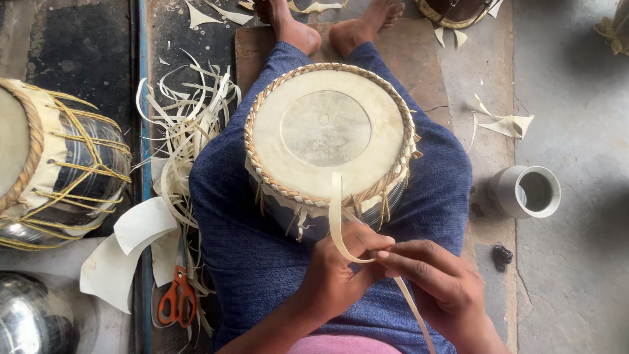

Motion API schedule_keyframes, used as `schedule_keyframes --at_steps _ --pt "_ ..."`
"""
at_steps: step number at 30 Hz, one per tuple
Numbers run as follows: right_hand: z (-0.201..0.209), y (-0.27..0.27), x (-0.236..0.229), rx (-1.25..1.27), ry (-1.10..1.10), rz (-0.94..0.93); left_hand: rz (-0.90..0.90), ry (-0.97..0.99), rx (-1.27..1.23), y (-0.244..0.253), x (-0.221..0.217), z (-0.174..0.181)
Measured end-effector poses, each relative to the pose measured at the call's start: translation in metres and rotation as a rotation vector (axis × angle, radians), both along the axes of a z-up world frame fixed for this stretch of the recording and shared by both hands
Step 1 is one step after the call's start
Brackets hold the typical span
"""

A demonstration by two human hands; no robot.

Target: The person weaves and tightens leather straps around the rim of a drum using a pointed hand tool and cuts off excess material with scissors while sitting on the floor.

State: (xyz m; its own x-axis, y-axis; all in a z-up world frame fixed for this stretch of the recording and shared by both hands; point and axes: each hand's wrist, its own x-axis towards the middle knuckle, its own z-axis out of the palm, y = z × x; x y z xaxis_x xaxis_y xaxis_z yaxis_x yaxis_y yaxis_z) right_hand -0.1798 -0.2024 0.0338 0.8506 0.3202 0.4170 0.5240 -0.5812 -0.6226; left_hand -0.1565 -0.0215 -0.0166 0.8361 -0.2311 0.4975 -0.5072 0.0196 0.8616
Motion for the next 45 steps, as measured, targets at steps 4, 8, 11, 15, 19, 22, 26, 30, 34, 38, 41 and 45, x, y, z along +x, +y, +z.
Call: schedule_keyframes --at_steps 4,8,11,15,19,22,26,30,34,38,41,45 --pt "-0.016 -0.008 -0.007 0.009 -0.054 -0.056 0.030 -0.036 -0.019 -0.006 -0.003 -0.004" --pt "-0.057 -0.007 -0.001 0.678 0.439 -0.098 0.159 -0.132 0.096 -0.007 -0.007 -0.015" --pt "-0.075 -0.011 0.013 0.997 0.655 -0.045 0.269 -0.328 0.259 0.001 0.000 -0.015" --pt "-0.081 -0.027 0.022 0.918 0.594 -0.186 0.466 -0.302 0.364 0.026 0.034 -0.003" --pt "-0.090 -0.041 0.013 0.924 0.592 -0.190 0.472 -0.262 0.350 0.031 0.047 -0.001" --pt "-0.096 -0.043 0.006 0.925 0.604 -0.191 0.496 -0.240 0.352 0.028 0.046 -0.006" --pt "-0.090 -0.038 0.009 0.904 0.601 -0.150 0.521 -0.256 0.348 0.024 0.048 -0.008" --pt "-0.073 -0.022 0.018 0.778 0.549 -0.166 0.556 -0.257 0.331 0.019 0.045 -0.007" --pt "-0.053 -0.003 0.030 0.620 0.465 -0.132 0.572 -0.242 0.330 0.018 0.043 -0.009" --pt "-0.041 0.009 0.044 0.563 0.370 -0.044 0.574 -0.228 0.334 0.019 0.043 -0.010" --pt "-0.037 0.015 0.048 0.557 0.350 -0.020 0.549 -0.228 0.332 0.020 0.043 -0.009" --pt "-0.036 0.016 0.049 0.546 0.333 -0.027 0.525 -0.232 0.303 0.023 0.041 -0.009"
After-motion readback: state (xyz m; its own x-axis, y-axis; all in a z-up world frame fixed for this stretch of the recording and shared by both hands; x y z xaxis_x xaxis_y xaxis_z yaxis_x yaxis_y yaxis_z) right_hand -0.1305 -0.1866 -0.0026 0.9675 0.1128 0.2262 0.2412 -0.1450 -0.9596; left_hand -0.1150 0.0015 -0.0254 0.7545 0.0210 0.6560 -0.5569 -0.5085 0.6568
